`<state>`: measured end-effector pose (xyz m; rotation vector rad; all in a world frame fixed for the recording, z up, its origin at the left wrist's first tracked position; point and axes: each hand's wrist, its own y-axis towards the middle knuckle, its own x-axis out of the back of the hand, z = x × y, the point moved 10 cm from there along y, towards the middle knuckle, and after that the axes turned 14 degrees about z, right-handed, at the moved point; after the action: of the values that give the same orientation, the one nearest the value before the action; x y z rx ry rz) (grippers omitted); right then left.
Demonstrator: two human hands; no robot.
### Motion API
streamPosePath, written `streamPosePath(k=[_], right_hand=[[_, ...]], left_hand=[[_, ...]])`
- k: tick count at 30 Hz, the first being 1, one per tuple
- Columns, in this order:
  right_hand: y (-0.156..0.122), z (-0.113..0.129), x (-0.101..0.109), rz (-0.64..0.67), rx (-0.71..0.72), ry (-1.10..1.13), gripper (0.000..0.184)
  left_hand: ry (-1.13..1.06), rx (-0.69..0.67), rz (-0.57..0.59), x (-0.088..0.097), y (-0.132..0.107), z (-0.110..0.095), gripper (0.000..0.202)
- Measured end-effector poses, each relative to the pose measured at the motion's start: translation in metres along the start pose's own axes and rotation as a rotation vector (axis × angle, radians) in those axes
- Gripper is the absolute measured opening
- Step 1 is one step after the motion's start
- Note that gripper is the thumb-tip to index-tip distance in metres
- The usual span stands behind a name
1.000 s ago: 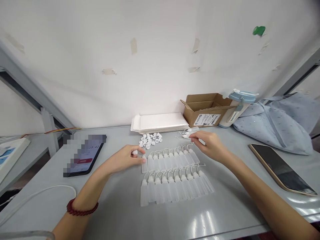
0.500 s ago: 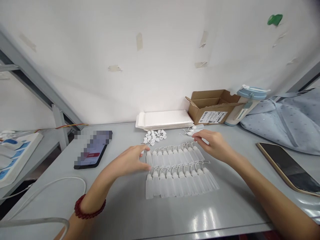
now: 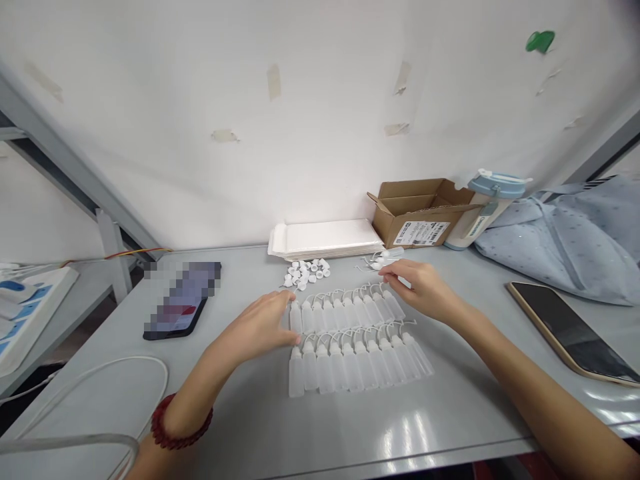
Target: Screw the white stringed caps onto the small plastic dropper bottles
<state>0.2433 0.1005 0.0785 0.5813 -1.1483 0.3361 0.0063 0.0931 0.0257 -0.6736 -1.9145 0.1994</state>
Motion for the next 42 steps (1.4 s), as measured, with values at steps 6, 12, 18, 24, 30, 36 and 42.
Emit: streamPosePath(k=[6, 12, 18, 24, 30, 36, 42], right_hand=[[0.000, 0.006, 0.002, -0.012, 0.041, -0.011, 0.022], [0.000, 0.006, 0.001, 0.002, 0.037, -0.011, 0.020], [0.000, 0.002, 0.000, 0.016, 0.009, -0.007, 0.020], [0.000, -0.002, 0.001, 0.015, -0.021, -0.001, 0.020], [0.001, -0.012, -0.004, 0.092, -0.085, -0.004, 0.021], [0.000, -0.018, -0.010, 0.168, -0.146, 0.000, 0.021], [0.000, -0.016, -0.011, 0.187, -0.158, 0.008, 0.022]], left_hand=[[0.004, -0.013, -0.016, -0.001, -0.001, -0.002, 0.053], [0.060, 0.016, 0.038, -0.001, -0.007, -0.010, 0.049], [0.055, 0.006, 0.041, -0.001, -0.009, -0.012, 0.046], [-0.022, 0.049, 0.075, 0.000, -0.009, -0.004, 0.054], [-0.051, 0.054, 0.059, 0.002, -0.007, 0.001, 0.053], [-0.036, 0.047, 0.061, 0.001, -0.005, 0.000, 0.057], [-0.013, 0.042, 0.055, 0.000, -0.006, -0.003, 0.051]])
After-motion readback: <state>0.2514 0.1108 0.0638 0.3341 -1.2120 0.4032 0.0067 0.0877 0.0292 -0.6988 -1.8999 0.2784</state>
